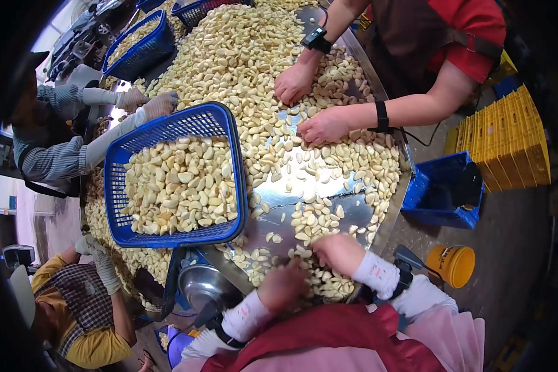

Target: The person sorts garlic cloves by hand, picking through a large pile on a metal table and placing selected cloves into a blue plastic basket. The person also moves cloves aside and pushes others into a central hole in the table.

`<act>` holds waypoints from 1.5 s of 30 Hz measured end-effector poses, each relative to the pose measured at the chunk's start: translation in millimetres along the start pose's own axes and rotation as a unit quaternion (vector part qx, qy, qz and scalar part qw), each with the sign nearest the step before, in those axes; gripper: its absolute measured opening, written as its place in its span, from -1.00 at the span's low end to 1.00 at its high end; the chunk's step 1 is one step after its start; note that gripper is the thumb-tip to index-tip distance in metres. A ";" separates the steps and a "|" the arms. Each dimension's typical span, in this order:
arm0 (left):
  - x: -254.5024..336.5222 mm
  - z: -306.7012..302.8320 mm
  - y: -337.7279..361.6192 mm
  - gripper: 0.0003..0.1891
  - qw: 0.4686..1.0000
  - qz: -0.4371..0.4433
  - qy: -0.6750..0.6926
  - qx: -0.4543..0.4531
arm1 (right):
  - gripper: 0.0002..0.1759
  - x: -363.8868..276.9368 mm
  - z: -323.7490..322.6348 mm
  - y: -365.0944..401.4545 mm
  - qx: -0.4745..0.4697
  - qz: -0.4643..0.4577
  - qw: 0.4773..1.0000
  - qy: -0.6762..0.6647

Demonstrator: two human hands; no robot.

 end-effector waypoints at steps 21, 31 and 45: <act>-48.9 -51.6 -87.4 -0.33 0.952 -0.109 -0.131 0.254 | -0.87 -13.9 -67.7 -219.0 0.221 -0.207 0.932 0.199; -49.0 -57.8 -121.6 -0.28 0.933 -0.201 -0.140 0.264 | -0.77 -42.3 -117.6 -168.8 0.232 -0.105 0.892 -0.374; -84.9 -38.5 -77.6 -0.20 0.941 -0.179 -0.045 0.284 | -0.10 6.7 -61.0 -193.1 -0.029 -0.112 0.985 0.126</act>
Point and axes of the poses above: each hand's wrist, its own y-axis away from the middle knuckle, its own z-axis out of the palm, x = y × z, the point moved 4 cm from there along -y, towards the middle knuckle, and after that the axes turned 10 degrees about -y, right-handed, at the moved point
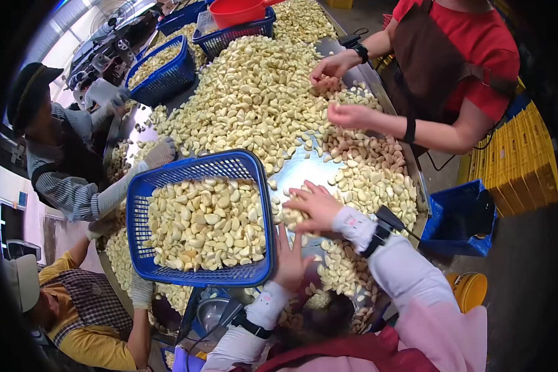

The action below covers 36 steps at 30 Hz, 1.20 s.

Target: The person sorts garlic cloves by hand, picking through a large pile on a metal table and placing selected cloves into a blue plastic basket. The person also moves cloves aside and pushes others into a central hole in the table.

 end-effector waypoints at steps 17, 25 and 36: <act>50.5 -16.5 -38.2 -0.77 0.993 0.090 0.003 0.077 | -0.71 -5.7 6.7 172.1 0.209 0.183 0.933 -0.228; 42.6 -35.6 -21.3 -0.85 0.999 0.036 0.009 0.032 | -0.83 -17.7 17.6 110.8 0.277 0.150 0.949 0.020; 52.7 -16.3 -41.3 -0.68 0.995 0.011 0.005 0.098 | -0.65 -35.9 5.9 142.5 0.335 0.129 0.911 -0.200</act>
Point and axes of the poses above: each hand's wrist, its own y-axis away from the middle knuckle, its own z-axis out of the palm, x = y × z, the point moved 4 cm from there along -y, towards the middle knuckle, and after that the axes turned 10 degrees about -y, right-handed, at the moved point
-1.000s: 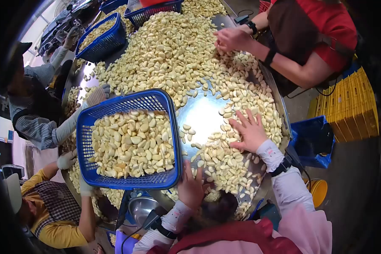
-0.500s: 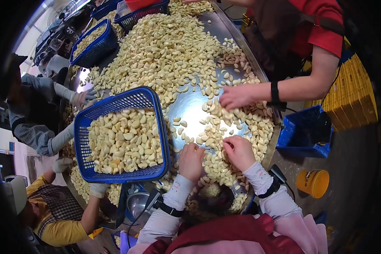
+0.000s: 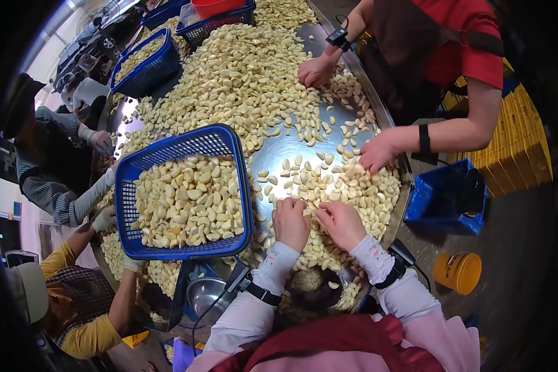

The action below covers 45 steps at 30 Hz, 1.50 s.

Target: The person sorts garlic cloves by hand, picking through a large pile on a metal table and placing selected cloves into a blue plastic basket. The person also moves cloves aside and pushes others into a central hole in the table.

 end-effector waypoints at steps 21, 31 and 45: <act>-37.2 -23.7 27.9 -0.90 0.999 -0.010 0.037 -0.024 | -0.77 30.3 -86.4 63.8 -0.124 0.041 0.711 -0.691; 73.4 -35.5 52.8 -0.83 0.922 0.005 0.385 -0.037 | -0.55 53.7 -31.3 98.8 -0.083 0.293 0.752 -0.584; 11.0 -15.3 53.6 -0.89 0.996 0.061 -0.063 -0.026 | -0.79 38.0 -20.3 83.0 -0.030 0.025 0.996 0.081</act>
Point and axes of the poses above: each hand's wrist, its own y-axis away from the middle knuckle, its own z-axis out of the palm, x = y × z, the point moved 4 cm from there along -y, towards the middle knuckle, and after that the axes turned 10 degrees about -y, right-handed, at the moved point
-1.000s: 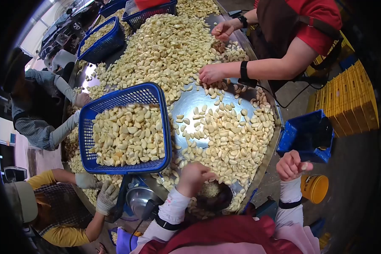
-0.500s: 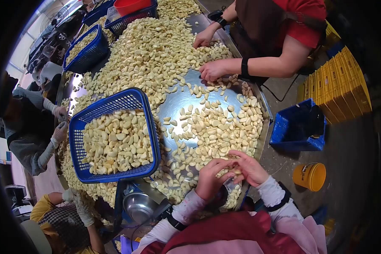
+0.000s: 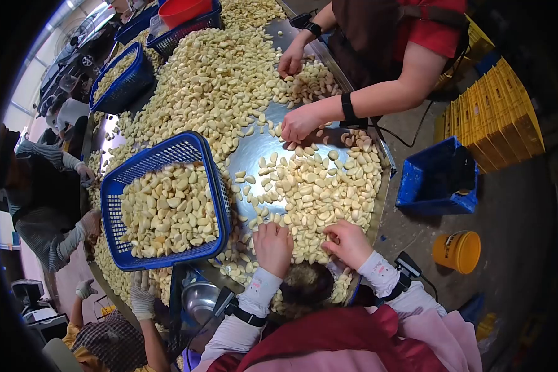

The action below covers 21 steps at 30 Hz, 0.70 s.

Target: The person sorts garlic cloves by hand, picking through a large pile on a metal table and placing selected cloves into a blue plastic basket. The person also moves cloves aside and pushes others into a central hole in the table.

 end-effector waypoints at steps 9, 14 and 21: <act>51.4 5.3 -31.9 -0.59 0.988 0.075 0.138 -0.011 | -0.61 42.4 -4.1 -46.6 -0.010 0.169 0.907 -0.386; 13.8 20.4 14.1 -0.20 0.976 0.120 -0.120 -0.134 | -0.51 11.1 10.2 -27.4 -0.125 -0.008 0.965 0.231; -6.3 -14.8 55.8 -0.20 0.942 -0.025 -0.156 -0.297 | -0.77 33.2 -92.2 -85.5 0.051 0.055 0.899 0.431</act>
Point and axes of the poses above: each hand's wrist, its own y-axis away from the middle knuckle, its own z-axis out of the palm, x = y × z, the point moved 4 cm from there along -y, towards the middle knuckle, and after that the axes turned 10 degrees about -y, right-handed, at the moved point
